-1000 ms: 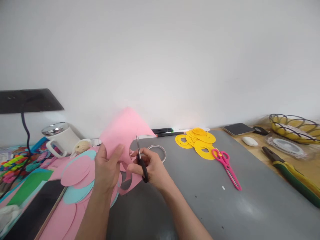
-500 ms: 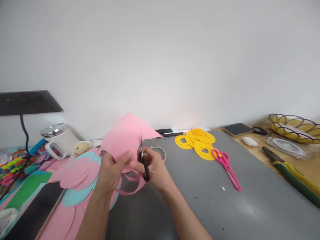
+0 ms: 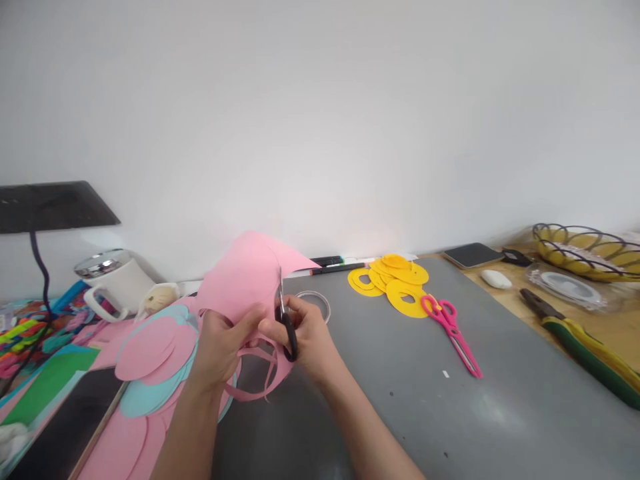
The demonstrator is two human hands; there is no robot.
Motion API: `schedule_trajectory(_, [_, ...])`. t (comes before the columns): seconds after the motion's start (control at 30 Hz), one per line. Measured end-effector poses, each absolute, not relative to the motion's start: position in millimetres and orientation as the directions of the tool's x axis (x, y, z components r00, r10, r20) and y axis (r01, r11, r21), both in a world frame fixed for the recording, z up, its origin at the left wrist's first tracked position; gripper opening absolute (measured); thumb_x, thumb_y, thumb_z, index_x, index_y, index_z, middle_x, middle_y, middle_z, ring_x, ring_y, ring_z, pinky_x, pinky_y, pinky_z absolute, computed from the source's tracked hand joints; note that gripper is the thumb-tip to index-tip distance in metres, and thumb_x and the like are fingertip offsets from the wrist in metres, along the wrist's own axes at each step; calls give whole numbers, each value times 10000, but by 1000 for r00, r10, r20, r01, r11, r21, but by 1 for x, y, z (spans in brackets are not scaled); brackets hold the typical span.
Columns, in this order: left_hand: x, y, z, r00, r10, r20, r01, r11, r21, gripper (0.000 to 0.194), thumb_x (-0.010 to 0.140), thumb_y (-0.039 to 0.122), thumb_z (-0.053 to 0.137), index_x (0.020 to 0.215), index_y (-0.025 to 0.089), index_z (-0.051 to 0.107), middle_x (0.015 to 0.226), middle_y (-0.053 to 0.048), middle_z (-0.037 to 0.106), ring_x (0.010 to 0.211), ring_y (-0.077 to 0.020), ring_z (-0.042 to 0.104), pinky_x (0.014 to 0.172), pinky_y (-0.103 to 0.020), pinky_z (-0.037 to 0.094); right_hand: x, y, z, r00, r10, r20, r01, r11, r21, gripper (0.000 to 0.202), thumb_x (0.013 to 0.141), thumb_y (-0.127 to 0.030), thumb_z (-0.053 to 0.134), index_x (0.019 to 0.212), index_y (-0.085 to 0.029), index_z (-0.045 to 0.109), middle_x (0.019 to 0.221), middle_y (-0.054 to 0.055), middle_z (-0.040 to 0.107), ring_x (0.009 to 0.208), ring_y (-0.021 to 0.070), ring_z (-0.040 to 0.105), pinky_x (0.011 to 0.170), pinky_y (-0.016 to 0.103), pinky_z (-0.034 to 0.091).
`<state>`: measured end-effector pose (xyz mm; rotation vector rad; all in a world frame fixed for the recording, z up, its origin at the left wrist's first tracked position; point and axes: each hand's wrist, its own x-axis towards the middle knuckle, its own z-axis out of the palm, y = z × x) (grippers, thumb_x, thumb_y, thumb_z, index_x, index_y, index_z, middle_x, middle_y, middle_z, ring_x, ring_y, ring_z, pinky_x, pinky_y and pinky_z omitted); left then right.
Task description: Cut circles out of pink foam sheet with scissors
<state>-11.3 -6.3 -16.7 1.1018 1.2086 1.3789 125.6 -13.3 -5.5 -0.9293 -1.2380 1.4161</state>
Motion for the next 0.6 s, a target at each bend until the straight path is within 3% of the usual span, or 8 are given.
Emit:
schedule_trajectory(0.17, [-10,-6,-12,-64,994,-85,-28,83,996,406,593,376,761,399,148,487,388,7,423,376,-90,407,338,-219,339,130,-11,-6,-190,979,77,-184,41,-982,308,610,-412,743,761,-177,613,558,-41,472,492,91,383,440,196,330])
schedule_trajectory(0.6, [-8,-8,-6,-118,991,-70,103,82,991,467,566,367,758,392,179,368,423,37,308,413,-68,305,348,-208,241,130,-11,-5,-174,982,71,-178,40,-983,294,646,-417,725,699,-178,560,533,-63,400,480,72,322,434,187,289])
